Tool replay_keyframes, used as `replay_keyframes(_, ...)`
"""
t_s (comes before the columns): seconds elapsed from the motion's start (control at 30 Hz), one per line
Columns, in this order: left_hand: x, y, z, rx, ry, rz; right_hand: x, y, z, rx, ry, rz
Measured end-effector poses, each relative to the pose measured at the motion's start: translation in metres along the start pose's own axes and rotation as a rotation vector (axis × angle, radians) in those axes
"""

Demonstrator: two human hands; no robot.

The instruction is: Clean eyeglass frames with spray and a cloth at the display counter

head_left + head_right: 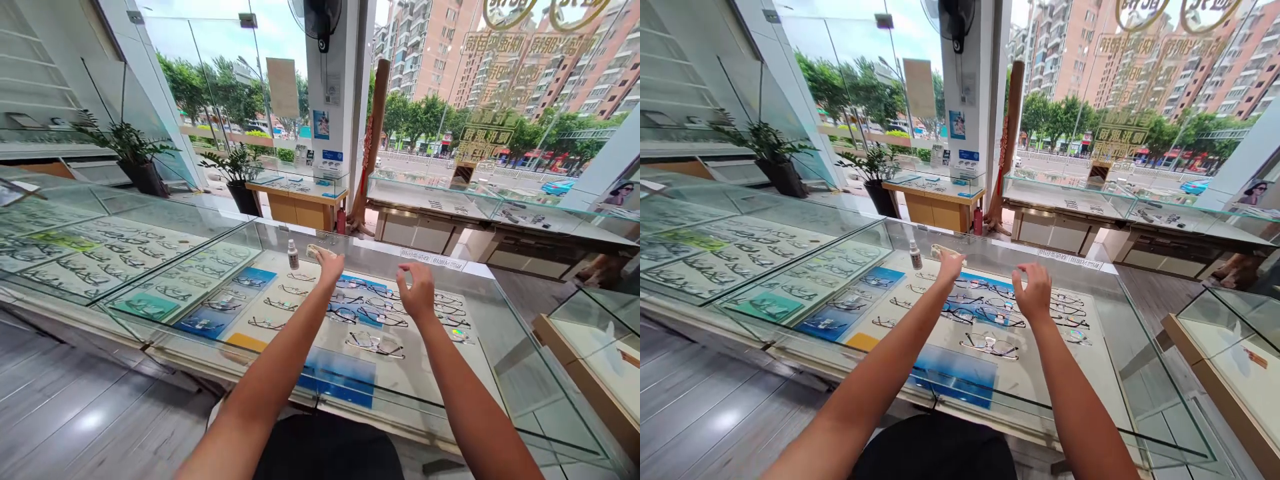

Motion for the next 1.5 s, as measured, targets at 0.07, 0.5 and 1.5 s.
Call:
replay_keyframes(0.07,0.013,0.005,0.026,0.008,-0.043,-0.053,0.001,0.002,0.0,0.019,0.05,0.082)
replay_keyframes(0.5,-0.037,0.147,0.135,0.096,-0.623,-0.839,-0.025,0.149,0.117,0.024,0.057,0.216)
replay_keyframes(1.5,-0.001,0.153,0.159,0.234,-0.614,-0.703,0.085,0.18,0.405,-0.511,-0.228,0.573)
Point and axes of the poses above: each hand's wrist, its own z-axis away from the middle knuckle, its own y-axis out of the back of the hand, x = y × z, the point moved 7 cm from there along -z, towards the middle knuckle, and after that the axes turned 15 degrees about x, right-handed, at the moved point
